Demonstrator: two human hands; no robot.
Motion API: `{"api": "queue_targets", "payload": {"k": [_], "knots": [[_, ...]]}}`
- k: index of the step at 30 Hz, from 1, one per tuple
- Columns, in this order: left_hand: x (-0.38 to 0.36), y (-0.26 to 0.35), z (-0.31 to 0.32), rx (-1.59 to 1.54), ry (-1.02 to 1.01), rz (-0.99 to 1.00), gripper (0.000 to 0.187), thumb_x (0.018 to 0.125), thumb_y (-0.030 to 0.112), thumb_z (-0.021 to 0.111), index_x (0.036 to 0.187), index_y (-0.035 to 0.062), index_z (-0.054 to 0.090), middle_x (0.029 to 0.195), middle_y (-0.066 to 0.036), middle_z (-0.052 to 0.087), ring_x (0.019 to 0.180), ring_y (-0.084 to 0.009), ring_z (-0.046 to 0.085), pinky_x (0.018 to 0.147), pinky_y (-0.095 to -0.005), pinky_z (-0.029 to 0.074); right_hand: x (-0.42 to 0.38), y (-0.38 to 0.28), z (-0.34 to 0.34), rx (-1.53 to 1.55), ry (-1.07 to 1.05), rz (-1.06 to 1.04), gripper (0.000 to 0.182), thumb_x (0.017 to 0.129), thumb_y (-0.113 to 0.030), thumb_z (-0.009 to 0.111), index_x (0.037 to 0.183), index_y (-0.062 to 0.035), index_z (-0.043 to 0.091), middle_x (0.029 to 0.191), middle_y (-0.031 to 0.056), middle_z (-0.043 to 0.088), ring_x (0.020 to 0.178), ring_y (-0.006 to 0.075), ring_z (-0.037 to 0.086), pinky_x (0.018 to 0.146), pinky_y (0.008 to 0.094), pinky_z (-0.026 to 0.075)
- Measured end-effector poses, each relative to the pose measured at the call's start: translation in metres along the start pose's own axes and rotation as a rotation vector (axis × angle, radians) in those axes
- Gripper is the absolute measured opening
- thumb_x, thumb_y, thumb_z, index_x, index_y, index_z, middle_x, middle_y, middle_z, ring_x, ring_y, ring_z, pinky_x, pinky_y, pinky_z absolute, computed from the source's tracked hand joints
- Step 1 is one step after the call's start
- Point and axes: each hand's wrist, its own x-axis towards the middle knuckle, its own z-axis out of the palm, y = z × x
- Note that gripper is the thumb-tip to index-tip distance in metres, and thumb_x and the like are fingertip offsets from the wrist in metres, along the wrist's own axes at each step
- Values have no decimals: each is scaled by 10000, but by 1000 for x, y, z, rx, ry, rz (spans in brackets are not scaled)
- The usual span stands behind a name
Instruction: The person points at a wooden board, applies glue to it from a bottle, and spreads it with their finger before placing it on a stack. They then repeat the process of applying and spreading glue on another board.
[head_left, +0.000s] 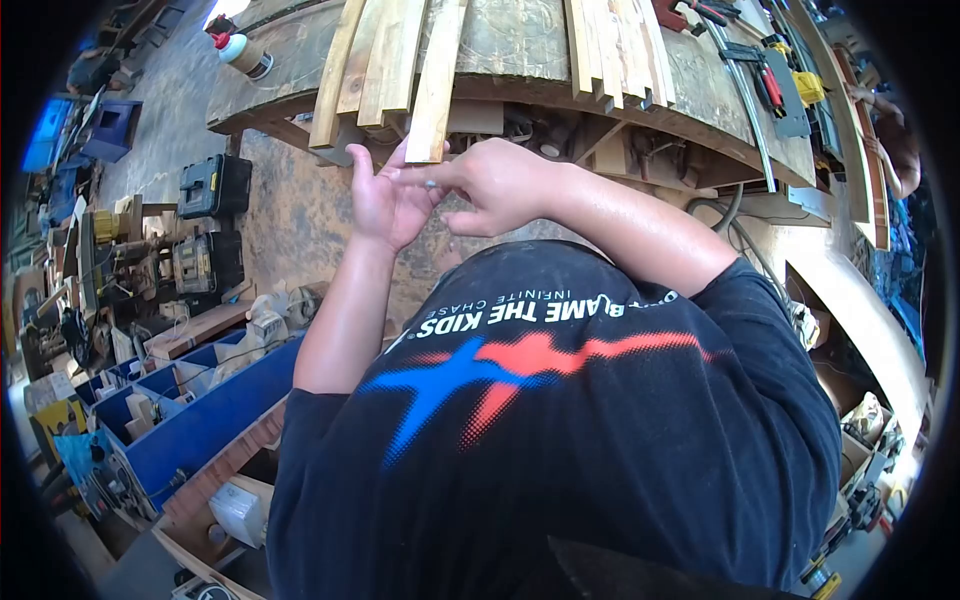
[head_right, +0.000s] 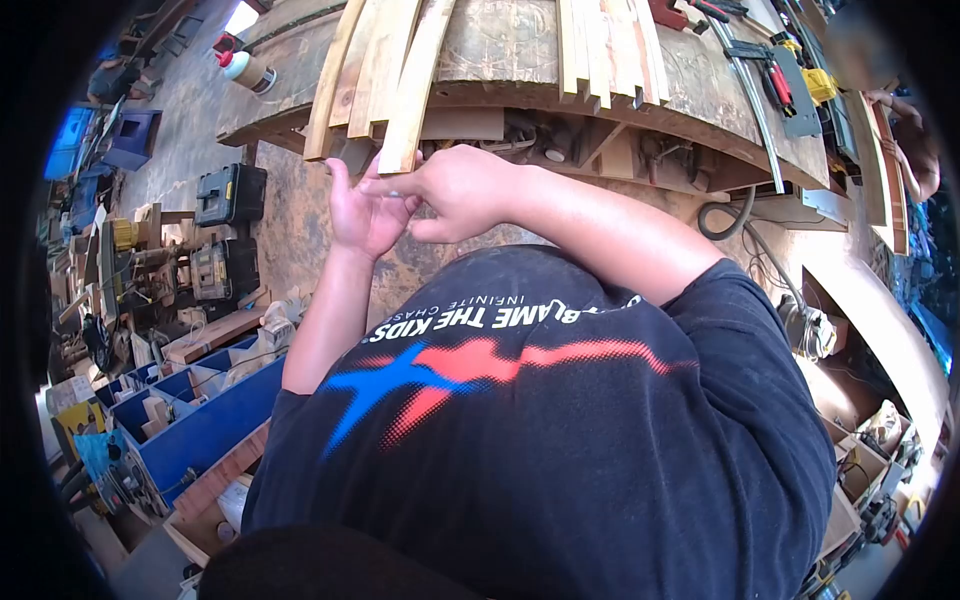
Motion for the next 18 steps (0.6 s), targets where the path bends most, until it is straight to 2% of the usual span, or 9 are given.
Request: {"api": "queue_targets", "payload": {"k": [2,5,6,9,10,13,15,16,18], "knots": [[-1,5,-6,-57,-50,-6,1083,922,881,122,1508,52,499,1345,-190,617,1207,-318,587,991,-446,480,2,1,4,67,201,48,678,819,-344,666,1478,-219,565,809,153,733,712,340,712,693,470,583],[3,-1,-2,-80,-34,-35,1094,920,883,123,1465,28,534,1287,-184,634,1168,-305,600,985,-439,491,-8,1,-13,-104,-59,182,612,824,-352,667,1420,-224,620,800,153,723,705,347,704,676,472,573],[0,3,8,-29,-20,-32,1099,920,883,129,1450,12,538,1255,-175,635,1109,-296,613,990,-444,499,-13,17,1,15,2,-1,567,829,-363,669,1379,-224,653,818,150,727,713,355,704,671,476,567],[1,8,-2,-138,-111,-48,1061,936,864,173,1434,1,540,1296,-206,642,1143,-346,631,1013,-473,518,-16,17,0,109,206,-79,551,833,-386,674,1360,-227,669,827,140,732,716,358,704,665,466,565],[2,8,-8,-139,-133,-49,1058,940,860,171,1445,4,532,1301,-204,640,1138,-343,631,1011,-473,518,-12,14,-6,18,253,-23,496,822,-333,737,1300,-200,715,758,122,691,643,282,676,611,400,541],[3,9,-17,-136,-156,-59,1049,947,852,166,1461,9,521,1303,-201,639,1123,-335,632,1007,-475,518,-12,17,-11,-83,-2,105,455,847,-500,734,1197,-210,748,807,105,730,734,317,711,632,417,552],[0,12,-13,-119,-102,-75,1046,947,853,165,1448,11,532,1289,-198,642,1111,-330,633,1005,-474,519,-10,30,-1,2,117,-74,528,853,-568,725,1258,-228,724,747,101,704,707,321,700,613,423,538],[-1,13,2,-22,98,-52,1089,929,875,131,1477,11,505,1252,-175,627,1057,-288,618,996,-453,504,-9,29,1,13,181,-89,541,852,-571,724,1277,-236,718,731,101,695,698,324,697,609,425,534],[-2,14,-5,-32,34,-73,1090,930,874,128,1478,11,505,1244,-174,630,1055,-286,619,998,-454,503,-7,23,1,-17,296,-38,493,839,-555,754,1219,-241,756,683,92,665,673,318,684,593,416,524]]}}
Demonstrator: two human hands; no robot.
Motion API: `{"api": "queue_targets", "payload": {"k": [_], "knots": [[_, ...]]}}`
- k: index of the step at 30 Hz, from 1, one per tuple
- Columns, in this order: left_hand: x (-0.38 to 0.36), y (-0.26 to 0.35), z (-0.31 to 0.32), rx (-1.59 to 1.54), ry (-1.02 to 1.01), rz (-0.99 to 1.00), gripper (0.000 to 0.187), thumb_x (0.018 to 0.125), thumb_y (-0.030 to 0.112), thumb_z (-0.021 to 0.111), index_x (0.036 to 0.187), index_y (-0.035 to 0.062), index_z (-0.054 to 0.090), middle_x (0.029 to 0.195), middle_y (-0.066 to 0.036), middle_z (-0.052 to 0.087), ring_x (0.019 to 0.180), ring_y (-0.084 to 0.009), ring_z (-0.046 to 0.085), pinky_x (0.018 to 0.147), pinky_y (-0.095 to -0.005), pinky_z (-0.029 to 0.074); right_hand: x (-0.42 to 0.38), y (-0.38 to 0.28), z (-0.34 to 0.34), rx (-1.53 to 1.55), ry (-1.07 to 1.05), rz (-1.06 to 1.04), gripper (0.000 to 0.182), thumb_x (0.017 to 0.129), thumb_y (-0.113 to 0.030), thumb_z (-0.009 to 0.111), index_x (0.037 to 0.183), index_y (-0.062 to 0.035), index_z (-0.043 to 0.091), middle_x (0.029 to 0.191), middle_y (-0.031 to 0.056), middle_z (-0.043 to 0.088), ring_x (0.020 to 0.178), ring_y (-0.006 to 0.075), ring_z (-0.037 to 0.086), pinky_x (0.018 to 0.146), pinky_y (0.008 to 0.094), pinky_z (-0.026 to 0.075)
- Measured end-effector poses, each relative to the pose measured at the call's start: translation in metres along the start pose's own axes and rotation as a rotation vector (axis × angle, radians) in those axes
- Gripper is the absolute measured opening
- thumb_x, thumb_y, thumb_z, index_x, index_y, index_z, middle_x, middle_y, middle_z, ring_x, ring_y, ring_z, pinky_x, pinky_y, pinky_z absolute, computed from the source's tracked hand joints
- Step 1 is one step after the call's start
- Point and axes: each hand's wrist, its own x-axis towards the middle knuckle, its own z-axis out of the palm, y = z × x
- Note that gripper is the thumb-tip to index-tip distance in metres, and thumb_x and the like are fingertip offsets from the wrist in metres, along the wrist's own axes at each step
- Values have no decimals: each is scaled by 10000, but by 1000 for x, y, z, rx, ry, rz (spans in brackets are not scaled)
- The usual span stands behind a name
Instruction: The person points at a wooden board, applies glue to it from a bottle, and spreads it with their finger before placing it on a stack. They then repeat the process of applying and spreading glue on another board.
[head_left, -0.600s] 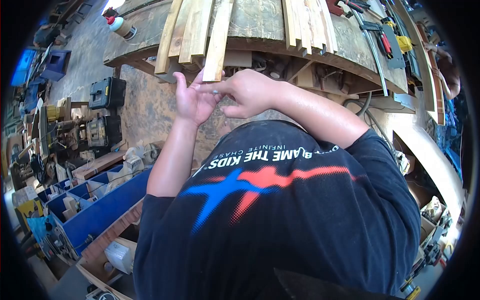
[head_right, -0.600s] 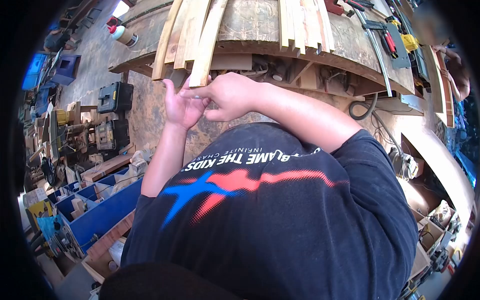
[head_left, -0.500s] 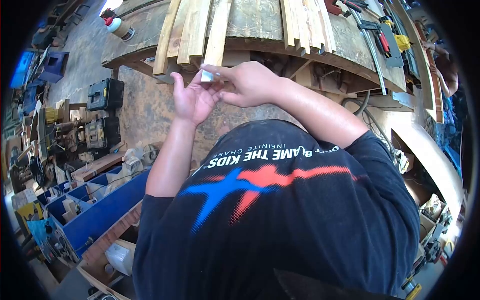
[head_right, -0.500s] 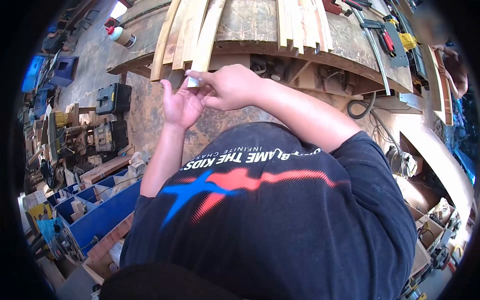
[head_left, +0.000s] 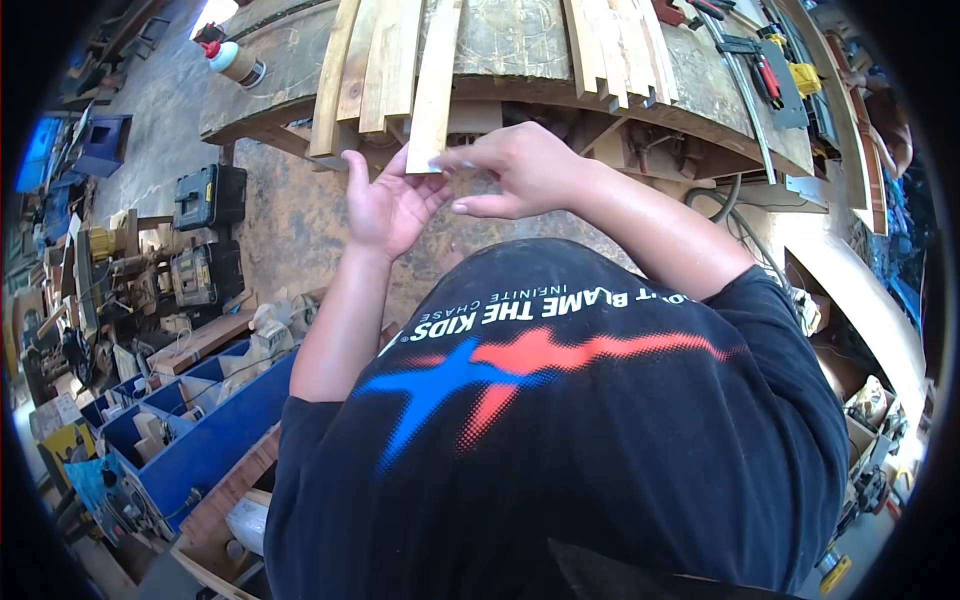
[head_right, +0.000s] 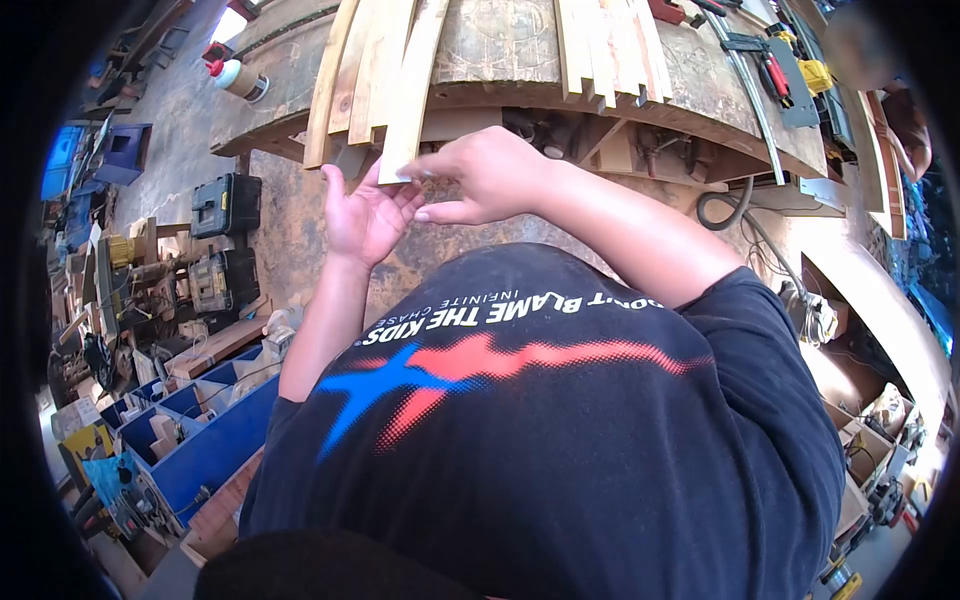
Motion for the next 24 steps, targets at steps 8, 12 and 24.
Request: {"api": "queue_targets", "payload": {"k": [8,12,24], "knots": [[-1,7,-4,15,-20,-19,1083,933,871,126,1483,18,507,1249,-170,631,1060,-282,619,986,-450,508,6,1,2,19,-34,-32,599,847,-513,764,1357,-209,678,674,93,641,627,294,657,587,400,519],[1,6,-3,35,15,-35,1078,937,868,126,1498,23,494,1277,-175,618,1064,-290,615,975,-446,511,6,12,-1,-151,-262,18,694,845,-593,733,1420,-219,627,728,134,668,678,308,696,602,414,537],[1,2,-5,-7,50,-75,1003,953,848,178,1446,51,536,1245,-177,653,1064,-323,664,937,-470,545,2,23,7,-335,-40,173,808,854,-684,664,1504,-222,530,723,111,657,655,297,681,583,421,535]]}}
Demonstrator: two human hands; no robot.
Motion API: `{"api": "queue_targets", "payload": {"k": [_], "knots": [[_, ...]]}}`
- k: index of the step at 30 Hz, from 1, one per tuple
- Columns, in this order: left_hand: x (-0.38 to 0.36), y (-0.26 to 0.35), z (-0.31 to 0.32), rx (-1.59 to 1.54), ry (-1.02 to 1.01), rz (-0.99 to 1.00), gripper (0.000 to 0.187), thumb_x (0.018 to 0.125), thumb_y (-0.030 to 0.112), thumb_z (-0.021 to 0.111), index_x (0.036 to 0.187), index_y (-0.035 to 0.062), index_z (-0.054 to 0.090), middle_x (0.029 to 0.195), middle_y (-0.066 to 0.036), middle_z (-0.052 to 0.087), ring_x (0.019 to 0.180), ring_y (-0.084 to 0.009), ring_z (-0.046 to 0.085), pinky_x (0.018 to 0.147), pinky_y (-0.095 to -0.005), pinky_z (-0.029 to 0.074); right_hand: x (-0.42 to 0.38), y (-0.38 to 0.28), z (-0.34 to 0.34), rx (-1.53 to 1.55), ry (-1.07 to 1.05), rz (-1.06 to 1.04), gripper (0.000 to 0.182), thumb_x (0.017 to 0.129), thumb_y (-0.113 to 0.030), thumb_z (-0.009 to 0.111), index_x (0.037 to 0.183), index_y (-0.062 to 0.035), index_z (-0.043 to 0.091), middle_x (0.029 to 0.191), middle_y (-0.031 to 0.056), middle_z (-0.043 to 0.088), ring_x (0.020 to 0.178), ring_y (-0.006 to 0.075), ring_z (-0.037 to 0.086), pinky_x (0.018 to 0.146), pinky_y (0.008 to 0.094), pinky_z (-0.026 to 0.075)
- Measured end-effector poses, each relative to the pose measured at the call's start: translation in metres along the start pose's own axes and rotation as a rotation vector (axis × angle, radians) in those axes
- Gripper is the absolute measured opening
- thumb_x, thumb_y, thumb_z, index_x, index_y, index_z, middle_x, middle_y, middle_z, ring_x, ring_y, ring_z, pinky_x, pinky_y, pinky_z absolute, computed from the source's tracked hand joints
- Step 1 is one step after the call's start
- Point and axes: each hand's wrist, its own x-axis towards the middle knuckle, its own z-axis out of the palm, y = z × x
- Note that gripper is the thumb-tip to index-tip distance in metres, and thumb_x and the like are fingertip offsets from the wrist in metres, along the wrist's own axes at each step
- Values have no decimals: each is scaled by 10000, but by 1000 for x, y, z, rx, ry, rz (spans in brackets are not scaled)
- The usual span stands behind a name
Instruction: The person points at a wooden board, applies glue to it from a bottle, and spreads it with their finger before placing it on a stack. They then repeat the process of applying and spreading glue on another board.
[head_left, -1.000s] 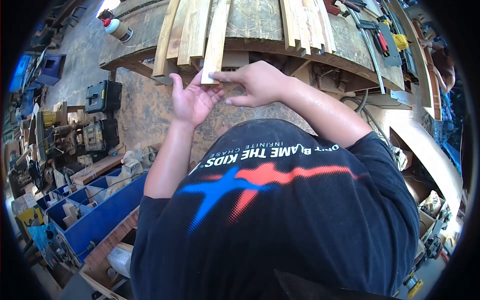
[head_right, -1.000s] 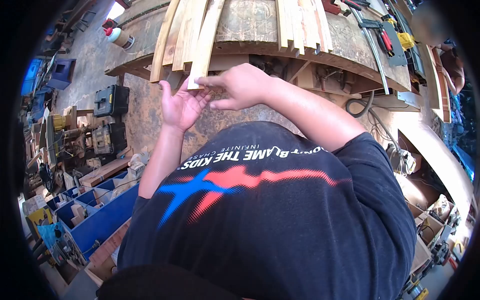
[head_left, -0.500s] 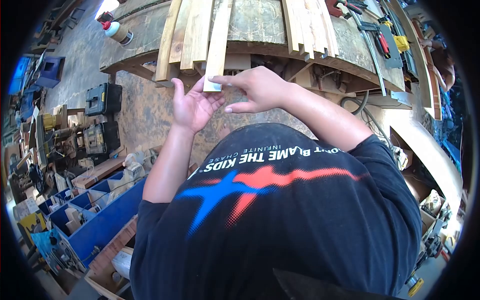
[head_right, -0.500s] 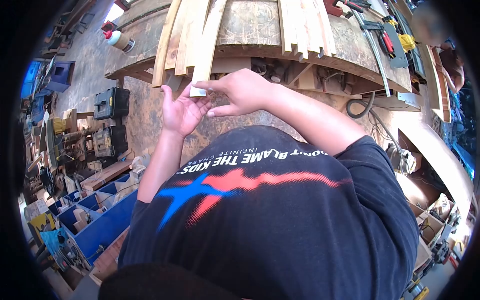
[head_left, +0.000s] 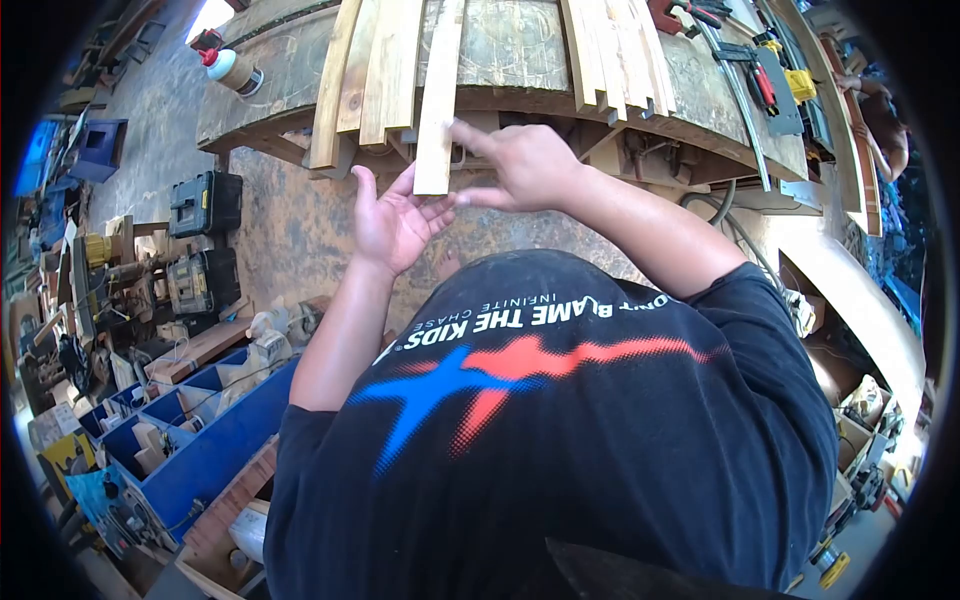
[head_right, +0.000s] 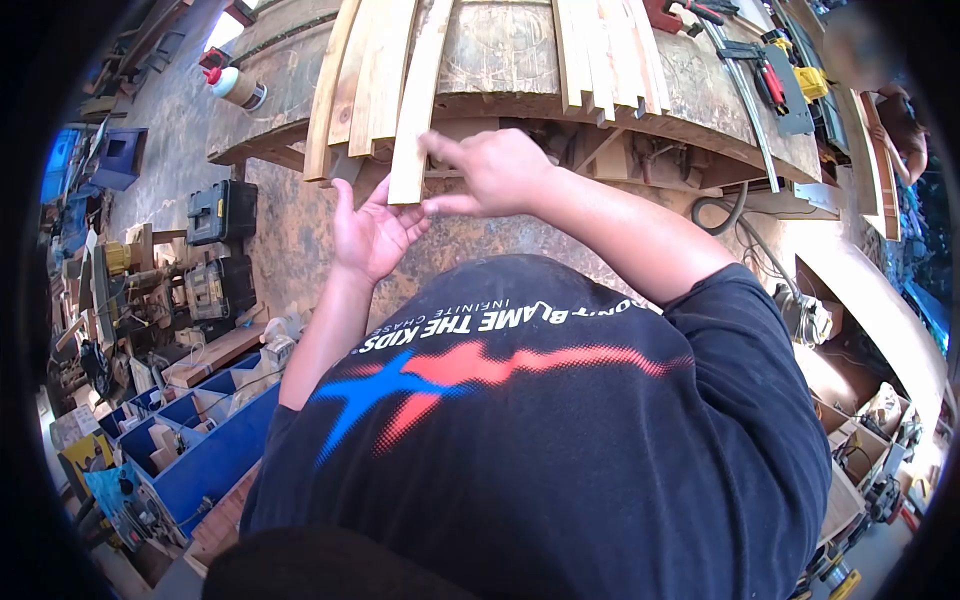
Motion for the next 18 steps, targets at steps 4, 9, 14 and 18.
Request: {"api": "queue_targets", "payload": {"k": [4,9,14,18], "knots": [[3,-3,-7,-11,-23,-6,991,961,839,178,1457,56,529,1244,-171,655,1068,-318,668,921,-465,553,-10,-5,-5,-25,-294,-200,837,864,-715,635,1519,-211,501,717,98,654,654,274,684,581,399,536],[6,-7,-6,-24,-7,-18,981,964,834,183,1455,58,531,1245,-166,653,1080,-315,663,899,-457,561,-14,3,7,-1,-152,-241,894,886,-774,548,1544,-175,464,718,107,657,639,254,686,567,413,539],[17,-10,-15,-5,1,-12,921,999,787,175,1453,68,528,1251,-146,643,1042,-271,639,892,-420,541,-1,4,-1,-118,-215,90,863,909,-756,530,1505,-133,493,751,142,677,691,305,704,582,437,541],[22,-16,-21,-52,-33,-15,867,1025,748,167,1431,79,541,1239,-142,648,1022,-247,631,880,-401,526,-3,6,8,33,-229,-217,858,895,-763,547,1515,-171,490,770,132,684,707,320,709,606,454,549]]}}
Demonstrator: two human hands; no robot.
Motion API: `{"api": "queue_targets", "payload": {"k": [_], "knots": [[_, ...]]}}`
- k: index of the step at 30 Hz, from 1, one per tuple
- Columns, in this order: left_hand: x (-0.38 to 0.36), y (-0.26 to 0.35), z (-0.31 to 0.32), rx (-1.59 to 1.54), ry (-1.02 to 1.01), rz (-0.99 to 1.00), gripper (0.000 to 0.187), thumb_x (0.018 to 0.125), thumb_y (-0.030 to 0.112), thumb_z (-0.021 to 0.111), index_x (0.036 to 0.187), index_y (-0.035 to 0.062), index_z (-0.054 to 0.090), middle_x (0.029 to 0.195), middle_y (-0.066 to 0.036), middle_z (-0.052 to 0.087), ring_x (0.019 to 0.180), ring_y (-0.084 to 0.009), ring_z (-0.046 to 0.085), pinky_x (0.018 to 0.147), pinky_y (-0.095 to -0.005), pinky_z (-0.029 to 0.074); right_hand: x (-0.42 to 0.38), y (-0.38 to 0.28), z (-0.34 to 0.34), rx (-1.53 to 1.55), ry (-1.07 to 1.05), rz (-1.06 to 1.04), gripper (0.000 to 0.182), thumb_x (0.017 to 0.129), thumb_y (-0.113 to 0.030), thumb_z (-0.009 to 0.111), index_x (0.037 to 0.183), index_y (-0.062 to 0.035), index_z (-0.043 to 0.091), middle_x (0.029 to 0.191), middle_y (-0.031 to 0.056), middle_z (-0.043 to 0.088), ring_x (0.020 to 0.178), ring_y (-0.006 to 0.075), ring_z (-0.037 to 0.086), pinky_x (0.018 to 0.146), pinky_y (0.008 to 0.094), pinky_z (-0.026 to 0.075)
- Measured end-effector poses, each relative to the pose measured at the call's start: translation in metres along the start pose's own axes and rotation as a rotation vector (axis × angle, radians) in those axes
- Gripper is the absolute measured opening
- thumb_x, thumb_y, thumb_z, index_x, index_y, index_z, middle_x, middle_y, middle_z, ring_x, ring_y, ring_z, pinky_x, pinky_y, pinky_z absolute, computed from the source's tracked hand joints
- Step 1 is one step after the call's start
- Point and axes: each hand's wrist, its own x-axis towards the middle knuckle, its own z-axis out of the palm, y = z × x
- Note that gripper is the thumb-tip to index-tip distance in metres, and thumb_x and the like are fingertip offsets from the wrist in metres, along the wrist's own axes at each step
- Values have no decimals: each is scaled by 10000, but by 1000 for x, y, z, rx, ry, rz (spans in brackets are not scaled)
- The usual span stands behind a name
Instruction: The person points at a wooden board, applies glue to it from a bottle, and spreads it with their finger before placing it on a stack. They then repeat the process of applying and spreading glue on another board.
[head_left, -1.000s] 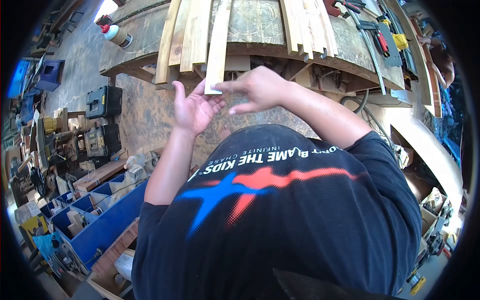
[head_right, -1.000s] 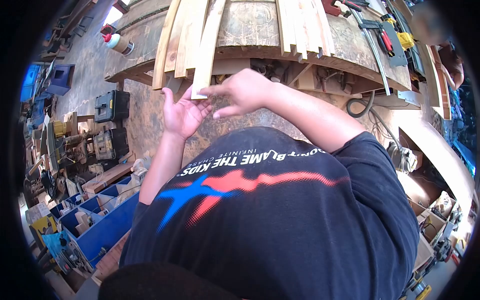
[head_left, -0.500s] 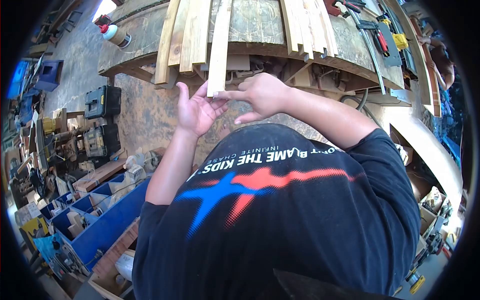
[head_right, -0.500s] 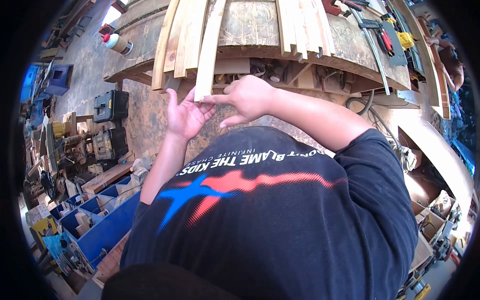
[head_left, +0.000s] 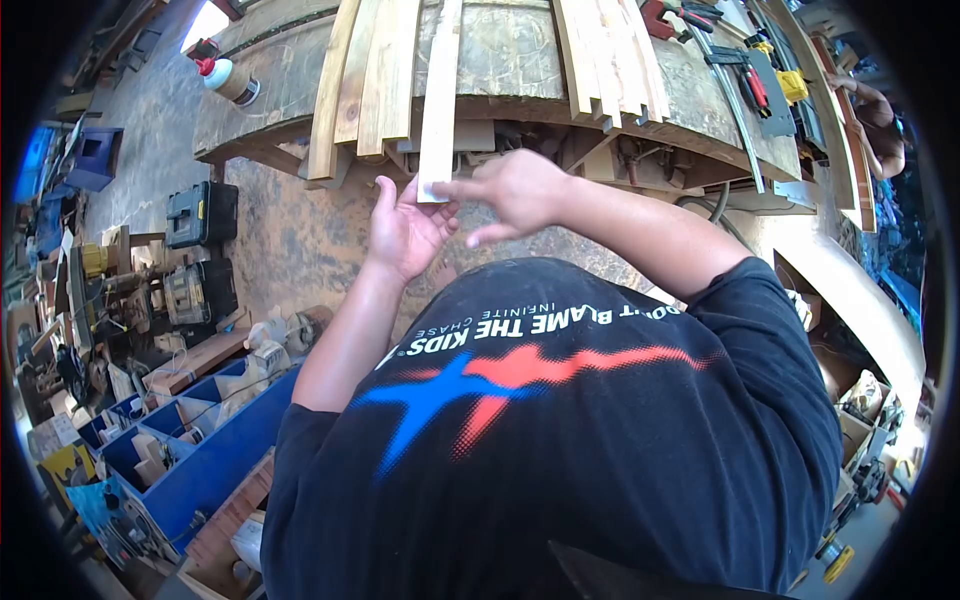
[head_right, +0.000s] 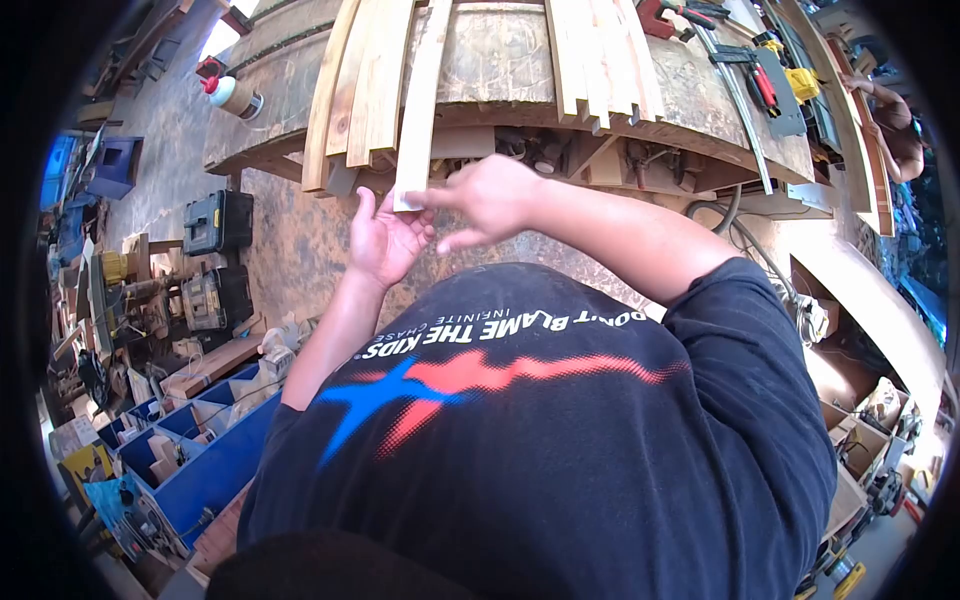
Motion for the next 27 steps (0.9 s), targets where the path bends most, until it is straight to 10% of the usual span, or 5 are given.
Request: {"api": "queue_targets", "payload": {"k": [9,14,17,22,27], "knots": [[5,-7,0,-7,46,4,853,1026,747,172,1411,95,565,1203,-133,664,980,-235,623,857,-389,510,15,3,-14,-30,-130,-145,901,887,-769,546,1552,-170,441,758,133,688,699,329,713,604,452,556],[3,-7,-2,-33,28,-10,873,1013,767,169,1399,97,574,1155,-113,661,959,-226,613,838,-385,499,34,22,-24,-141,-151,326,876,879,-777,547,1556,-229,458,775,146,694,721,365,708,629,470,558],[3,-5,-5,-25,43,-8,887,1007,776,163,1420,100,563,1161,-114,662,950,-223,610,835,-380,498,22,19,-6,29,-99,-149,902,895,-775,526,1592,-223,378,780,161,698,725,355,715,627,472,557],[4,-7,-4,-6,67,-34,887,1007,776,171,1404,90,568,1176,-139,668,959,-229,618,842,-373,504,35,32,-16,-154,-158,380,847,914,-786,487,1558,-237,448,791,153,712,722,341,721,634,462,565],[3,-2,-4,7,39,-5,881,1008,774,174,1385,87,576,1181,-148,673,982,-229,627,847,-376,508,14,16,3,-44,-132,-93,892,908,-806,477,1574,-216,419,783,144,703,728,333,720,609,451,558]]}}
